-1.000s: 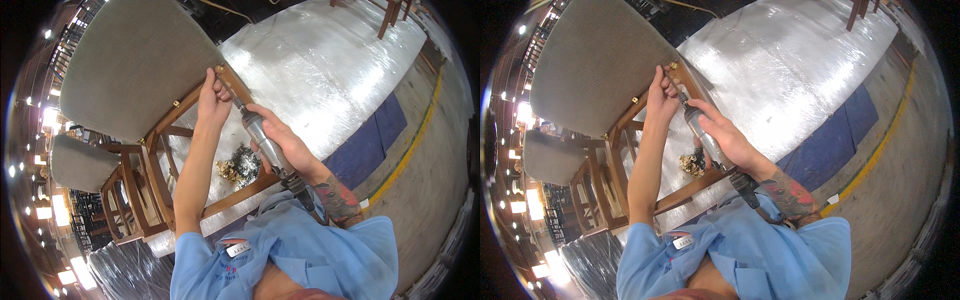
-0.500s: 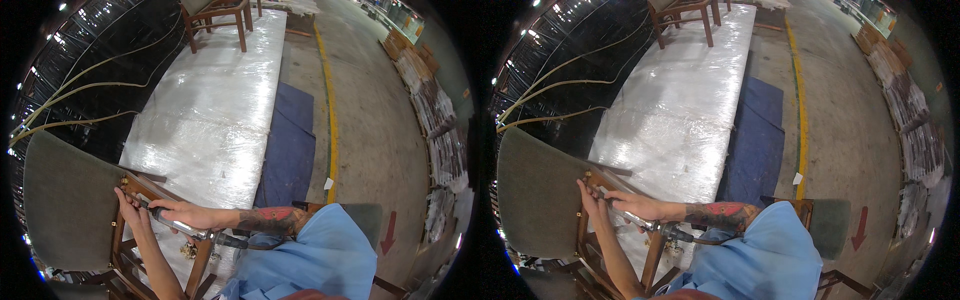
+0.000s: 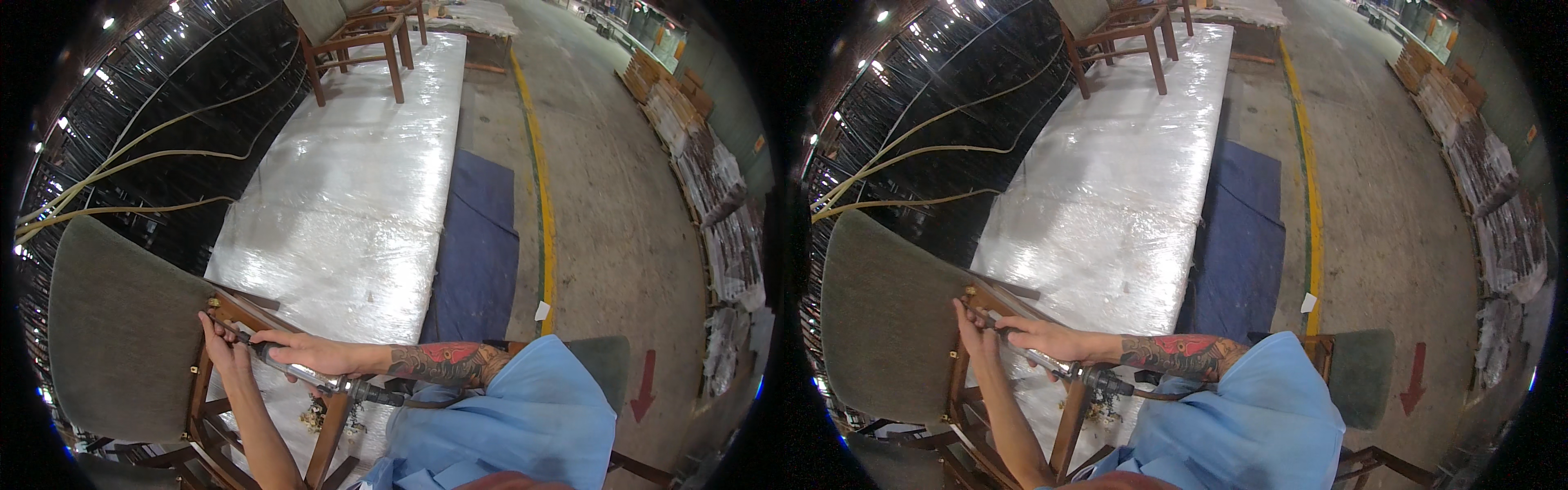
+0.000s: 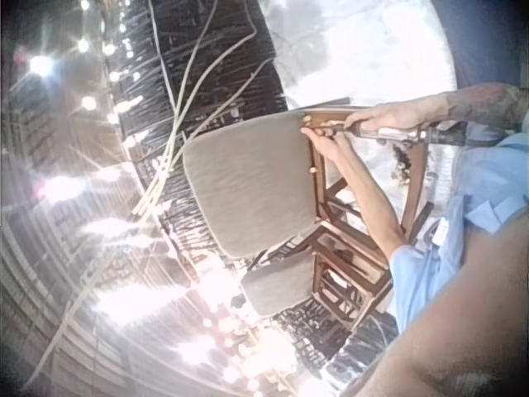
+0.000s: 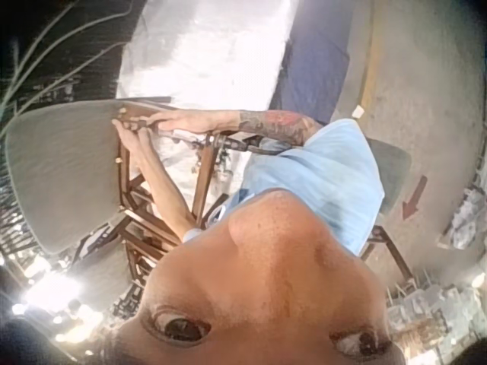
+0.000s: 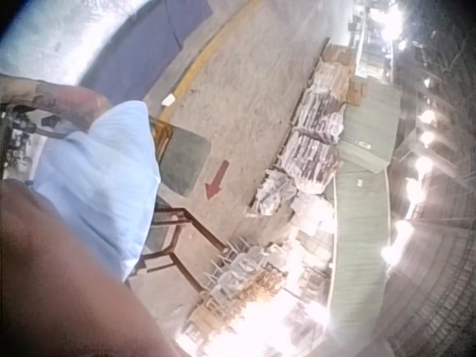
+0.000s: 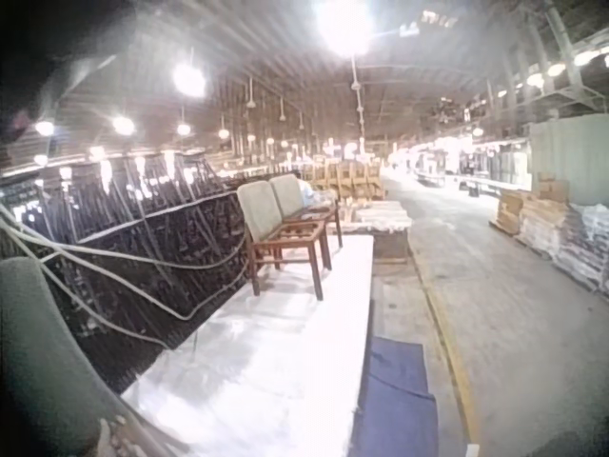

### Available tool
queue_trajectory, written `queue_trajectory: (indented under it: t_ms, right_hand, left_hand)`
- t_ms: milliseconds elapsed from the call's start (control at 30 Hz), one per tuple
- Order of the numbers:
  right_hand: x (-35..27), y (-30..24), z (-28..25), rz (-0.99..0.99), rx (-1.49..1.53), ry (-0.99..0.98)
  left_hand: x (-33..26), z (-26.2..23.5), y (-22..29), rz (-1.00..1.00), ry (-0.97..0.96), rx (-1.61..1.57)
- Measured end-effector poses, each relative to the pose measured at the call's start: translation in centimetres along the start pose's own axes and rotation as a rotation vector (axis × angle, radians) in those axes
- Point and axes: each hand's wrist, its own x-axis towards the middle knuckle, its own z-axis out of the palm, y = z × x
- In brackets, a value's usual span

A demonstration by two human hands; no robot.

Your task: The person assembles wooden chairs by attaching upholstered seat cushions to chair frames using a pneumatic impact driver. They position each chair, align the seat, and drive screws into the frame to secure the cushion, repeating the process for multiple chairs.

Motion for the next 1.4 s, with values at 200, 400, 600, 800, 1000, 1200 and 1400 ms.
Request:
queue_trajectory:
  t_ms: [200,400,600,800,1000,1200,1400]
  right_hand:
    - [0.2,0.5,-0.2,0.005,-0.014,-0.003]
    - [0.4,1.7,-0.4,-0.033,-0.05,0.028]
    - [-0.3,0.3,0.2,-0.009,-0.017,0.052]
    - [0.0,0.9,-0.3,-0.002,0.025,0.074]
    - [0.0,1.2,-0.5,-0.019,0.043,0.1]
    - [0.0,1.4,0.3,-0.009,0.033,0.12]
    - [-0.1,1.5,-0.5,-0.055,0.062,0.165]
  left_hand:
    - [0.0,-0.1,-0.1,0.0,-0.007,-0.004]
    - [-0.1,0.2,-0.6,0.061,-0.05,0.043]
    - [0.2,-0.8,0.2,-0.048,-0.18,0.035]
    - [3.6,-3.8,-0.3,-0.225,-0.332,-0.315]
    - [5.5,-6.1,-1.1,-0.029,-0.406,-0.172]
    - [7.1,-8.6,-1.1,-0.146,-0.331,-0.269]
    - [6.0,-5.9,-1.4,-0.225,-0.147,-0.432]
